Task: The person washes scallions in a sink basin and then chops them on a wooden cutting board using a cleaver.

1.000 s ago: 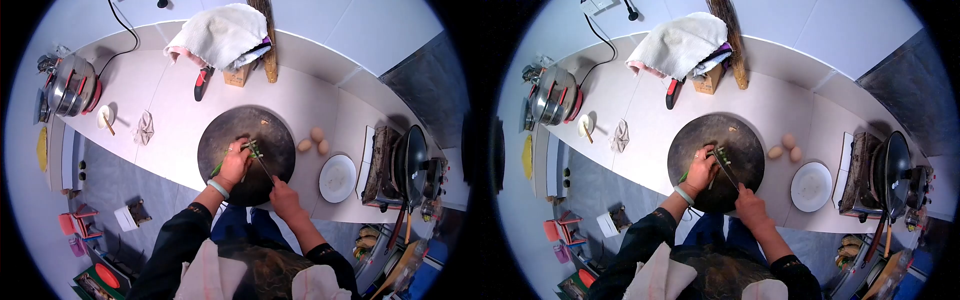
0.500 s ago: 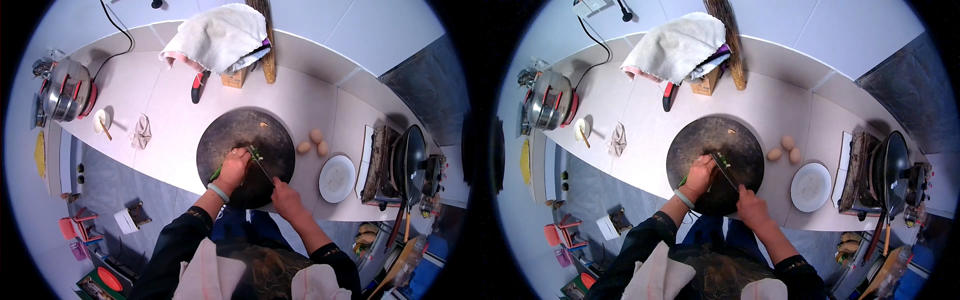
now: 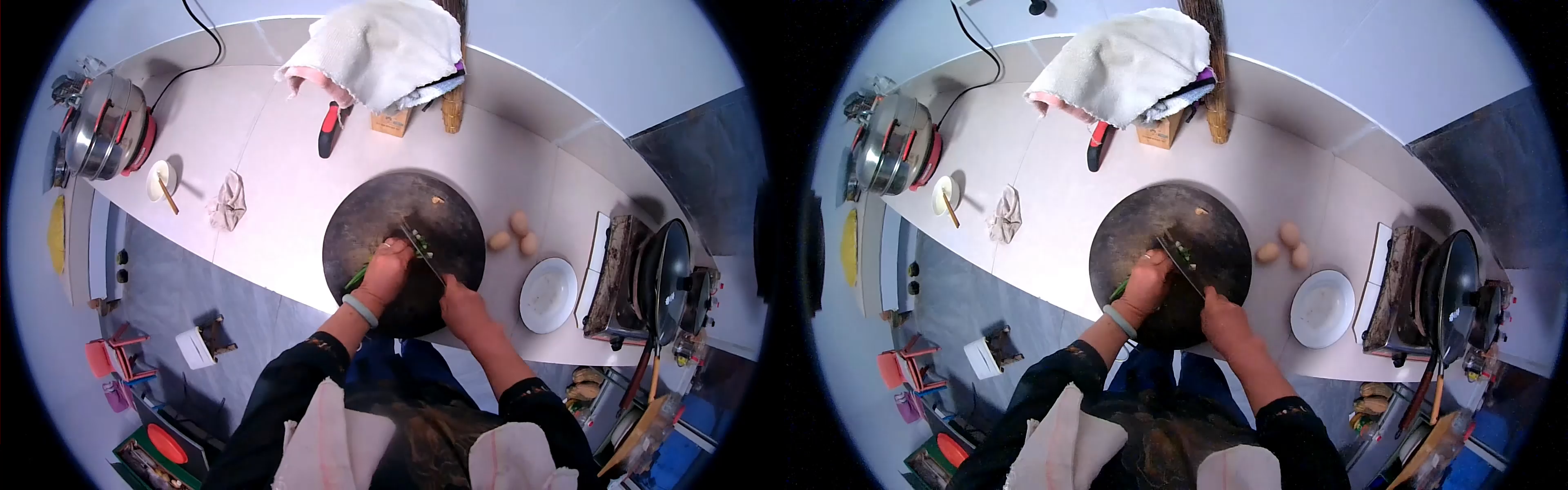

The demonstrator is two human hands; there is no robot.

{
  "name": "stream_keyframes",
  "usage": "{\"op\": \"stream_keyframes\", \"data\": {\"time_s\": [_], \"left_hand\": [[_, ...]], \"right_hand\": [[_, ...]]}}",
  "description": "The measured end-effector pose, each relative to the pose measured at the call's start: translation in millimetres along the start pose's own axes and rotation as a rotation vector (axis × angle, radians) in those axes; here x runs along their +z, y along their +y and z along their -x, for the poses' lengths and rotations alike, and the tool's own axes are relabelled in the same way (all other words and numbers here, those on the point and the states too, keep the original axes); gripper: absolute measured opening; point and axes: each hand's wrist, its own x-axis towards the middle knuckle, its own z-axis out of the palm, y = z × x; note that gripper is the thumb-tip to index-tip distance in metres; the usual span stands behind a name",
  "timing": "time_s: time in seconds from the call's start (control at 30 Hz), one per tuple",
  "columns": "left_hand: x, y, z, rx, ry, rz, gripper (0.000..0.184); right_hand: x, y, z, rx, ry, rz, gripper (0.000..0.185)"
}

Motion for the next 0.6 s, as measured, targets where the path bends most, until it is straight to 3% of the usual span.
{"op": "stream_keyframes", "data": {"time_s": [0.27,0.47,0.6], "left_hand": [[-1.3,6.1,4.4,0.024,0.056,-0.017,0.008],[-1.9,7.0,4.2,0.000,0.048,0.028,0.012],[5.1,4.1,4.7,0.010,0.088,0.013,0.014]], "right_hand": [[-15.1,1.4,11.2,-0.047,0.079,-0.056,0.035],[-39.6,-8.5,29.7,-0.017,-0.131,0.065,0.026],[-23.3,-10.2,14.0,0.023,-0.111,0.109,0.023]]}}
